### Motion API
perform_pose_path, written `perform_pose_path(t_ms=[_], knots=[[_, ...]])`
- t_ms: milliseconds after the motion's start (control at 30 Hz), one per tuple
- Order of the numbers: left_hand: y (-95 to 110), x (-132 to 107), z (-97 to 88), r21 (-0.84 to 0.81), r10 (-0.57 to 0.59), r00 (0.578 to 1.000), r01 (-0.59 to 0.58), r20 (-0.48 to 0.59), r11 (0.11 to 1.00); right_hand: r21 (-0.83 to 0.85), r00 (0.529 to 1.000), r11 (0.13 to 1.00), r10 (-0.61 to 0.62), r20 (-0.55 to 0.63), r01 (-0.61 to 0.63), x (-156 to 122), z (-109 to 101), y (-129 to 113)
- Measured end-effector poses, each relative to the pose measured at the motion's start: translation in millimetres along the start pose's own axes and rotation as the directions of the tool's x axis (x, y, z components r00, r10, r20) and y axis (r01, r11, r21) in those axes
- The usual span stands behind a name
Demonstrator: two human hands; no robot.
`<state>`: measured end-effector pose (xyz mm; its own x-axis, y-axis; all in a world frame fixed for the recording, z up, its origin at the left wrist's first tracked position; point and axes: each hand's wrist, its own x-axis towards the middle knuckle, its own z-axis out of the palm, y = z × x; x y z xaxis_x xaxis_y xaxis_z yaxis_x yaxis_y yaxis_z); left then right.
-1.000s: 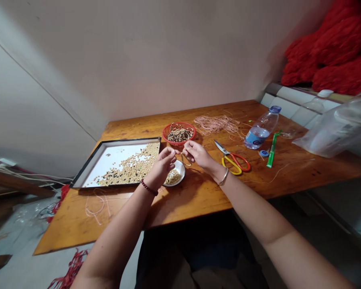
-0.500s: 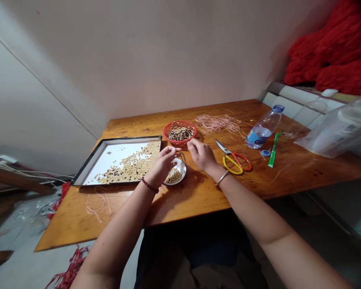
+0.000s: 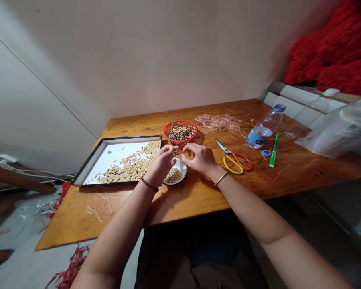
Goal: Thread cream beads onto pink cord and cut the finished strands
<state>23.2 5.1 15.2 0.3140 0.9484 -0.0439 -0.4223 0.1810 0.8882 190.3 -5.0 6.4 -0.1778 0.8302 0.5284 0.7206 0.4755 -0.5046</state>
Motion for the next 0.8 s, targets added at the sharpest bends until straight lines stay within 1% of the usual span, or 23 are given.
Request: perform_pose_path(t_ms=[133,300,567,800], knots=[[0.5,-0.4,0.7,-0.030,-0.019,1.000,0.019,0.007,0.999,0.017,1.000,1.000,-0.003,-0.018,0.003,-0.8,2.5,1.3],[0.4,-0.5,1.3,-0.055,-0.034,0.999,0.035,0.008,0.998,0.003,1.000,1.000,-0.003,0.000,0.003,-1.4,5.4,2.6],[0.3,-1.9,1.9,-0.081,-0.040,0.997,0.045,0.068,0.996,-0.038,0.998,0.999,-0.034,-0.051,0.032,-1.8,6.8,2.7],[-0.1,-1.2,1.5,-0.086,-0.041,0.997,0.047,0.069,0.995,-0.051,0.997,0.998,-0.038,-0.063,0.035,-2.1,7.6,3.5]])
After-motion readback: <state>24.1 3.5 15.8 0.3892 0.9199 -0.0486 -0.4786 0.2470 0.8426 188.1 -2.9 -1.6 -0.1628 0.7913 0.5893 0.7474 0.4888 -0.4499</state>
